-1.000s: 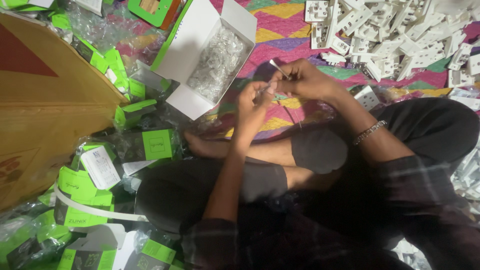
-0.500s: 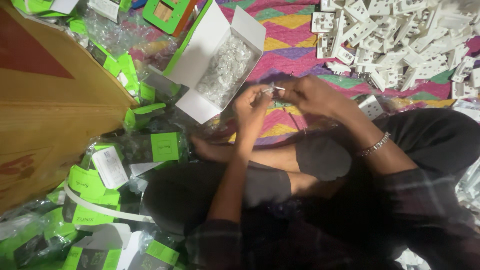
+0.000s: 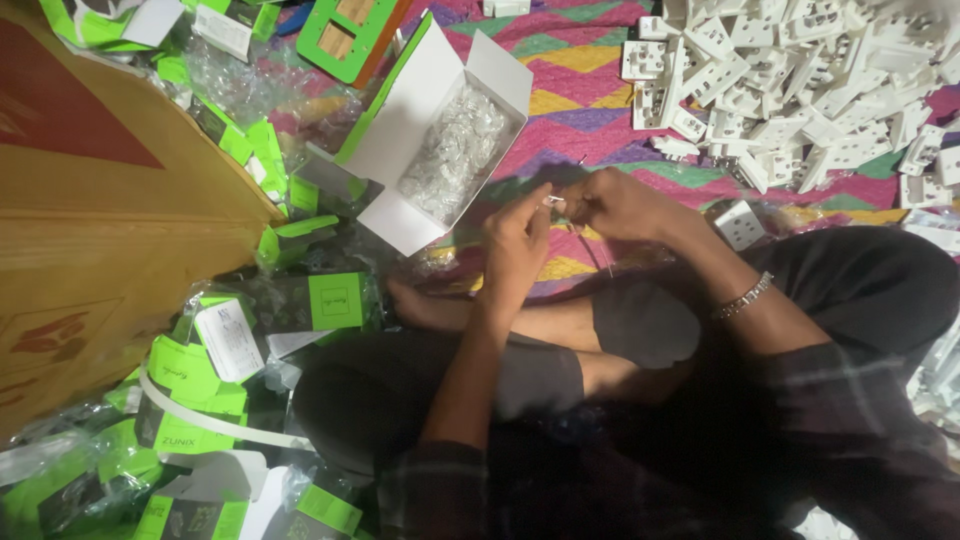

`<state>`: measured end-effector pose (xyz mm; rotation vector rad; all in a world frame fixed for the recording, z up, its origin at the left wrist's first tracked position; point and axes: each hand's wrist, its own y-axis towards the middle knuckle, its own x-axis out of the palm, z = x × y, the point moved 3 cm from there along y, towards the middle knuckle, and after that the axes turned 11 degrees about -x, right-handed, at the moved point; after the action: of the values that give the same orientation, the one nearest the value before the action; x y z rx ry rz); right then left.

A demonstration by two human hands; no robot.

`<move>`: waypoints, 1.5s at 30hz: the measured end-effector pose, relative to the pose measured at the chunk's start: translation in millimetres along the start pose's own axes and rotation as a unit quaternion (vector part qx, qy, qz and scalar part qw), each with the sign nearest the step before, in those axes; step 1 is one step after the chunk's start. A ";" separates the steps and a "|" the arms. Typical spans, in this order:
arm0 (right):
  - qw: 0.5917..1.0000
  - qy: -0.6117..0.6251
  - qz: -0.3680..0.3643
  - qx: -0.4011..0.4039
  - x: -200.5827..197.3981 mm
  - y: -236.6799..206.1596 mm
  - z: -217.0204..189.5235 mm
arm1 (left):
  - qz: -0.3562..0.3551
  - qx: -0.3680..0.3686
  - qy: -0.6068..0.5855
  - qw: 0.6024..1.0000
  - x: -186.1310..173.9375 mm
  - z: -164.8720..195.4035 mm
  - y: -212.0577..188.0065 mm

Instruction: The person sits on the floor and repeatedly picks small metal pins from a box, inserts them into white plastic components, and places the assembled units on the floor. The task continues in a repetitive cycle with no visible final packaging or completion.

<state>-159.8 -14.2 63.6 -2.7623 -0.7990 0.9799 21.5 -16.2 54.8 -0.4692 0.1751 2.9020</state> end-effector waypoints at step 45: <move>0.862 0.422 0.279 -0.032 71.4 19.8 16.1 | -0.041 -0.345 -0.295 0.890 23.9 -104.2 -5.1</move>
<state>-114.1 4.0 5.8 -3.0501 0.1197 -0.3054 31.5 -22.4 -51.5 0.3316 -0.9530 2.7842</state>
